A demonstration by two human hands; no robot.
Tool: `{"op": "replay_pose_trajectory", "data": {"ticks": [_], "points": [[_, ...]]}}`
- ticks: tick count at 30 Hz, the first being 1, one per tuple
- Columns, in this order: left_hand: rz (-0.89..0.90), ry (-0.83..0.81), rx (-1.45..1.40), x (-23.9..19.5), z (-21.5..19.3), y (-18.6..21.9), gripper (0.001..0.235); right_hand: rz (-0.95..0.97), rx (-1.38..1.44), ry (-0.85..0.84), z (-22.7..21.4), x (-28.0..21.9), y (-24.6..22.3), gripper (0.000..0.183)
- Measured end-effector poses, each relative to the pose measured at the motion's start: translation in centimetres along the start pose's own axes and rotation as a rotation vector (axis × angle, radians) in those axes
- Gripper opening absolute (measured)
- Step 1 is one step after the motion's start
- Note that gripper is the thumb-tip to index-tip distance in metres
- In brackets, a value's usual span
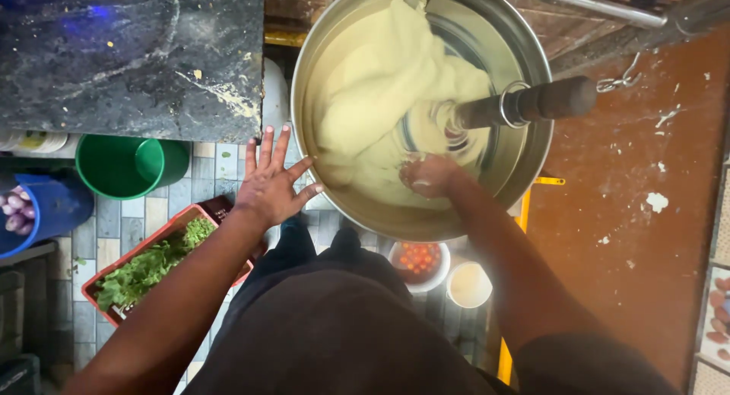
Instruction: Washing hands and then manually pushing batter towards the center of an industrial wet grinder during processing.
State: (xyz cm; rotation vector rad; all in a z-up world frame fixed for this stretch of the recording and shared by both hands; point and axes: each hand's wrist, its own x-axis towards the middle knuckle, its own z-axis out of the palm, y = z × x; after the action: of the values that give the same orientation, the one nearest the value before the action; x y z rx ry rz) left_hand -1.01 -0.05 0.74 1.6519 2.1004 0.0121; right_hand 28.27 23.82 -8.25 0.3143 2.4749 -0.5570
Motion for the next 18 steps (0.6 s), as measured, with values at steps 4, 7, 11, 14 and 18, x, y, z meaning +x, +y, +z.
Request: {"op": "replay_pose_trajectory", "data": {"ticks": [4,7,11,14,18], "points": [[-0.017,-0.023,-0.017,-0.2,0.1,-0.1,0.072,-0.289,-0.093,0.226,7.2,3.1,5.2,0.02],[-0.019,0.01,-0.005,-0.1,0.5,-0.6,0.071,-0.427,-0.101,0.369,7.3,3.7,5.3,0.023],[0.023,0.047,-0.029,0.1,0.8,-1.1,0.069,-0.387,-0.245,0.366,7.2,6.1,4.6,0.038],[0.015,0.055,-0.028,-0.2,1.1,-1.2,0.069,-0.259,-0.348,0.347,5.3,7.8,2.6,0.043],[0.001,0.049,-0.049,-0.5,1.0,-0.7,0.069,0.018,-0.198,0.134,4.7,7.4,1.2,0.04]]}}
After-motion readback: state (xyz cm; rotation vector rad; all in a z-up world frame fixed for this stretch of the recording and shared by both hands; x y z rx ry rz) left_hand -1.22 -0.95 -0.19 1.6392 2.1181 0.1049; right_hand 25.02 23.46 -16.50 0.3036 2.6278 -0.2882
